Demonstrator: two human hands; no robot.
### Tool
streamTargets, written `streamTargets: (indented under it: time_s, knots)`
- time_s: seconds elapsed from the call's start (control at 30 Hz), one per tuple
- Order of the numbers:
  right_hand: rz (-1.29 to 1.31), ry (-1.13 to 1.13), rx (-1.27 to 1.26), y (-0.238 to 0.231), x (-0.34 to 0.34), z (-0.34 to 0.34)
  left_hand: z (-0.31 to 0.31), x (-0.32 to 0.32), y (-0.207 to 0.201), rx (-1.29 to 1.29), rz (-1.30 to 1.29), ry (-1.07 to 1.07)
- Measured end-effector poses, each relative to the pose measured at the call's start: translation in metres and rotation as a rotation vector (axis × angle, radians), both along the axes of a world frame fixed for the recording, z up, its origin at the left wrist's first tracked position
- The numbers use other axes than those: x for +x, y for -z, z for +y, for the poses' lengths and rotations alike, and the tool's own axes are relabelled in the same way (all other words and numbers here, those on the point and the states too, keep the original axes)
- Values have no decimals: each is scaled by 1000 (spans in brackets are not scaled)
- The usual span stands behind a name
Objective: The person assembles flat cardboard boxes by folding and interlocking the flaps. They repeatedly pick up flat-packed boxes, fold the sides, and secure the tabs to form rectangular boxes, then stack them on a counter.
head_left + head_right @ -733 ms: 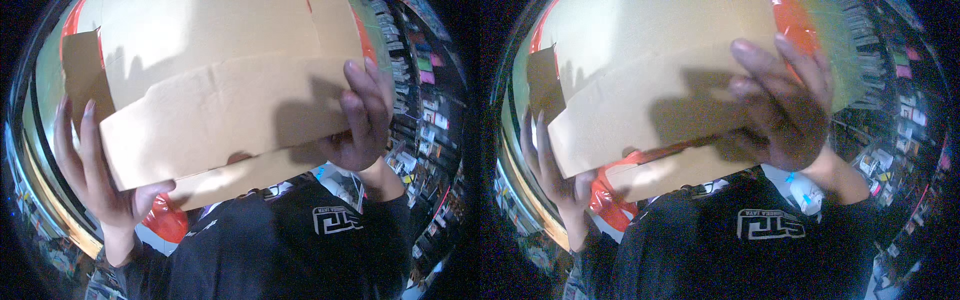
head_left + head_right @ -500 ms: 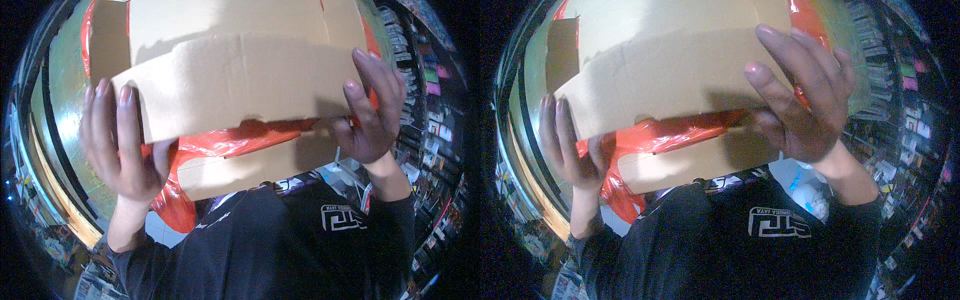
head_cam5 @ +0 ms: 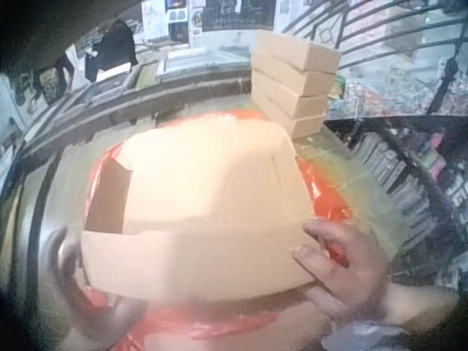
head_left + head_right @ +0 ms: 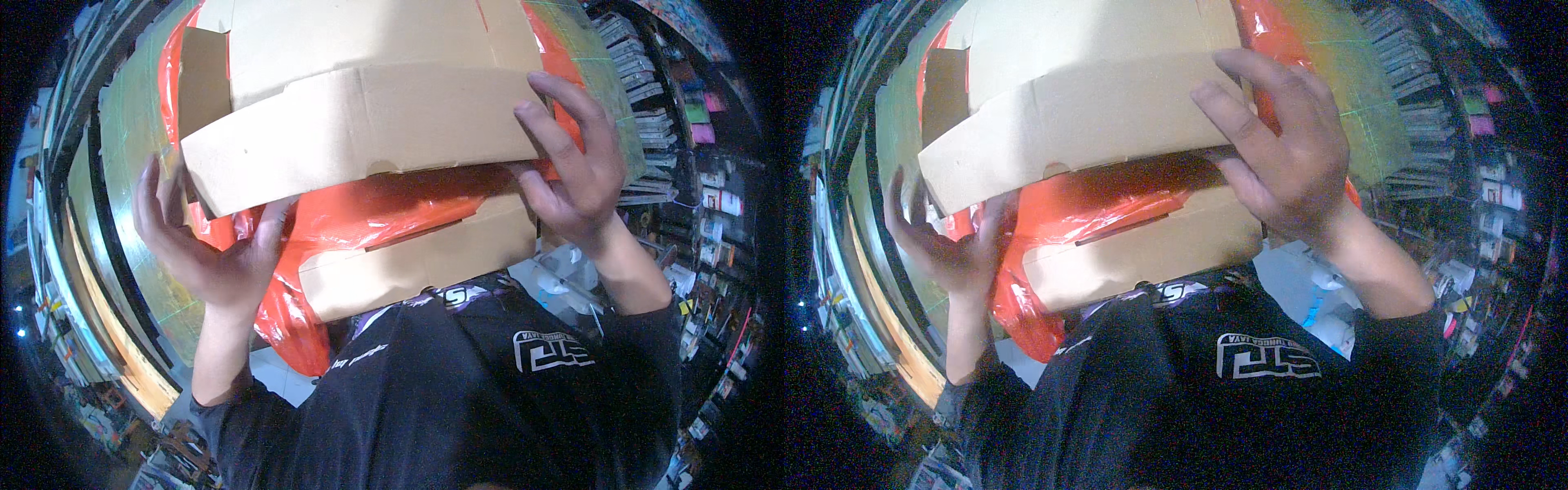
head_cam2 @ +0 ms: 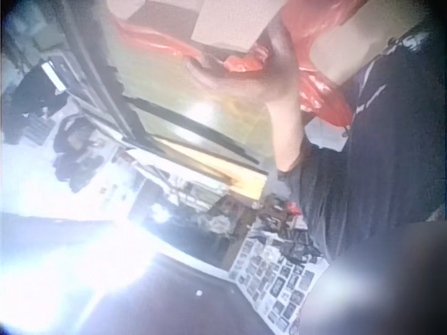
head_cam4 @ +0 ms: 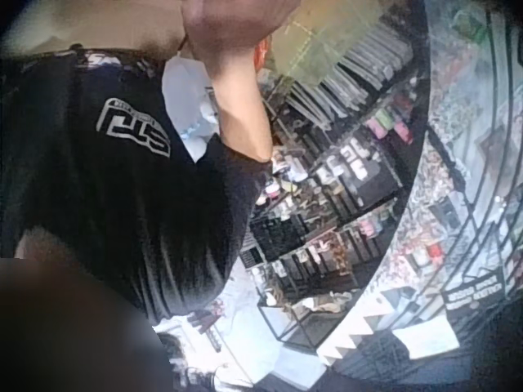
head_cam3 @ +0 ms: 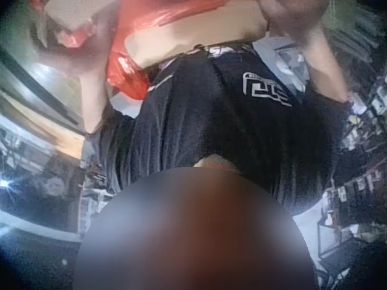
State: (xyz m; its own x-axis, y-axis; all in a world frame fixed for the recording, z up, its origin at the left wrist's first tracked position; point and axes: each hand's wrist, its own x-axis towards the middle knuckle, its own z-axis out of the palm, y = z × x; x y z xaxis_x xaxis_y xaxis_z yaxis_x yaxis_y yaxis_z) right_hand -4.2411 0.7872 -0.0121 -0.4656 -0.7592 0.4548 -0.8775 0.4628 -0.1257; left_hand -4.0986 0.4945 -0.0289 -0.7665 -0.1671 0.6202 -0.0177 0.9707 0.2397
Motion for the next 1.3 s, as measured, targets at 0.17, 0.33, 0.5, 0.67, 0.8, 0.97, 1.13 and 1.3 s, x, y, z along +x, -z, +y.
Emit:
streamTargets:
  time_s: [0.17, 0.33, 0.5, 0.67, 0.8, 0.97, 1.13, 1.3]
  knots:
    - [-7, 8, -44, -6, 10, -4, -4, 12, 6, 436, 92, 96]
    - [-43, -18, -137, -4, 17, -9, 3, 26, -9, 588, -33, 278]
    - [-72, -104, -105, -1, 3, 0, 11, 20, -4, 602, -40, 244]
    - [-450, -145, -578, 39, -12, 5, 15, 10, -9, 284, -82, 194]
    - [-614, -158, -743, 41, -9, 2, 18, 7, -11, 217, -110, 169]
    - [-641, -159, -763, 39, -8, -1, 22, 5, -12, 284, -122, 156]
    - [-263, 10, -235, 11, -3, -3, 28, 1, -21, 186, -145, 126]
    - [-116, 33, -264, 3, 0, -17, 30, -5, -19, -50, -109, 36]
